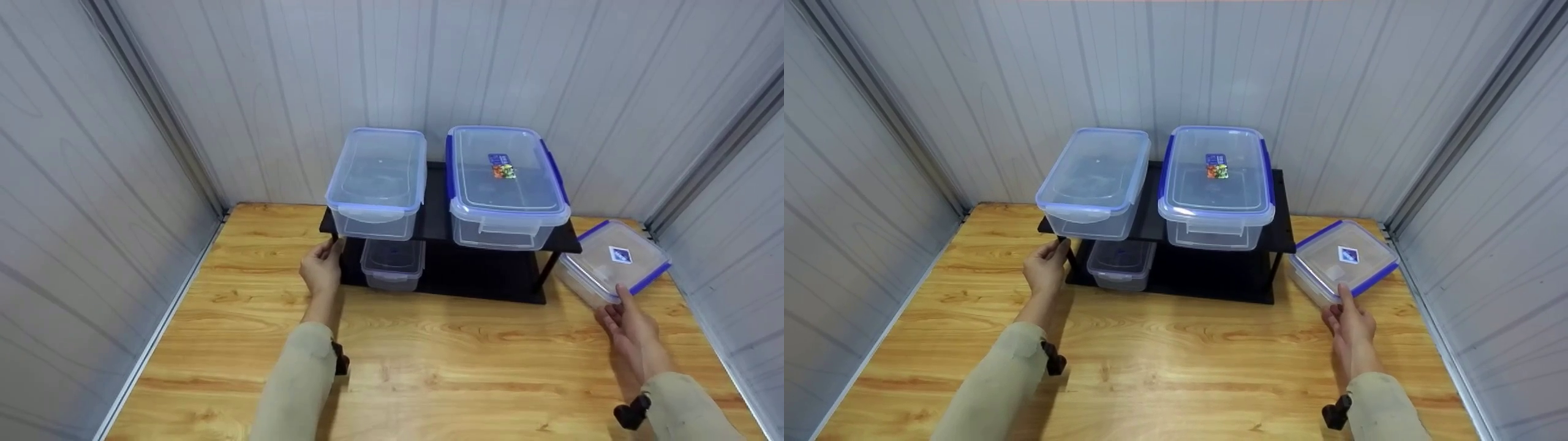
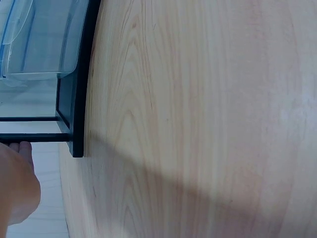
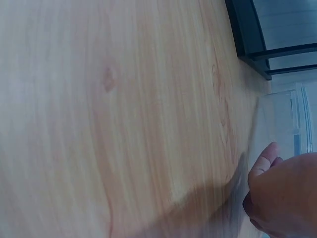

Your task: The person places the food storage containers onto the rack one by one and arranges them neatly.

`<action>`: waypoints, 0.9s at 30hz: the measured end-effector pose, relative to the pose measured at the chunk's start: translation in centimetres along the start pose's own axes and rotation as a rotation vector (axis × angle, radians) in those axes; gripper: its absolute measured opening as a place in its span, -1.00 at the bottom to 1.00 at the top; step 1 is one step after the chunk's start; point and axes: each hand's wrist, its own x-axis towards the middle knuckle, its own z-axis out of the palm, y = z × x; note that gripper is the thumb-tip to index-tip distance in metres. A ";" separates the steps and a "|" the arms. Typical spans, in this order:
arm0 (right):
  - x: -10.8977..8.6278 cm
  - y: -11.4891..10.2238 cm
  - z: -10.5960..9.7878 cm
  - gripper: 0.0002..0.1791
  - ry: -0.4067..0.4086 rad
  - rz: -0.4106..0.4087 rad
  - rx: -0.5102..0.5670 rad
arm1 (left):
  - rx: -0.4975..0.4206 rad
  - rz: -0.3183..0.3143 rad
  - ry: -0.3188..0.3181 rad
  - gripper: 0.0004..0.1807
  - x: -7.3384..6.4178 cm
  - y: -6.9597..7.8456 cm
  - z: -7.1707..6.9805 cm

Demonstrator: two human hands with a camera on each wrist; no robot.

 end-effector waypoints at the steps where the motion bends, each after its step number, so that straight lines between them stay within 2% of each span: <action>1: 0.0 0.0 0.1 -0.61 0.004 -0.002 -0.001 | -0.002 -0.004 0.000 -0.78 0.0 0.0 0.0; 7: 0.1 -0.1 0.4 -0.64 0.042 0.001 0.015 | -0.012 -0.009 -0.007 -0.77 -0.1 0.1 0.0; 13: 0.7 -0.4 0.5 -0.63 0.029 0.013 0.090 | 0.013 0.003 -0.010 -0.77 -0.1 0.1 -0.1; 16: 1.0 -0.5 0.5 -0.71 0.023 0.012 0.113 | 0.019 0.001 -0.009 -0.77 -0.1 0.1 -0.1; 20: 1.5 -0.6 0.5 -0.85 0.006 -0.009 0.104 | 0.011 -0.007 -0.011 -0.77 -0.2 0.1 -0.1; 27: 1.7 -0.8 0.3 -0.81 -0.021 -0.009 0.075 | 0.003 -0.009 -0.014 -0.79 -0.2 0.3 0.0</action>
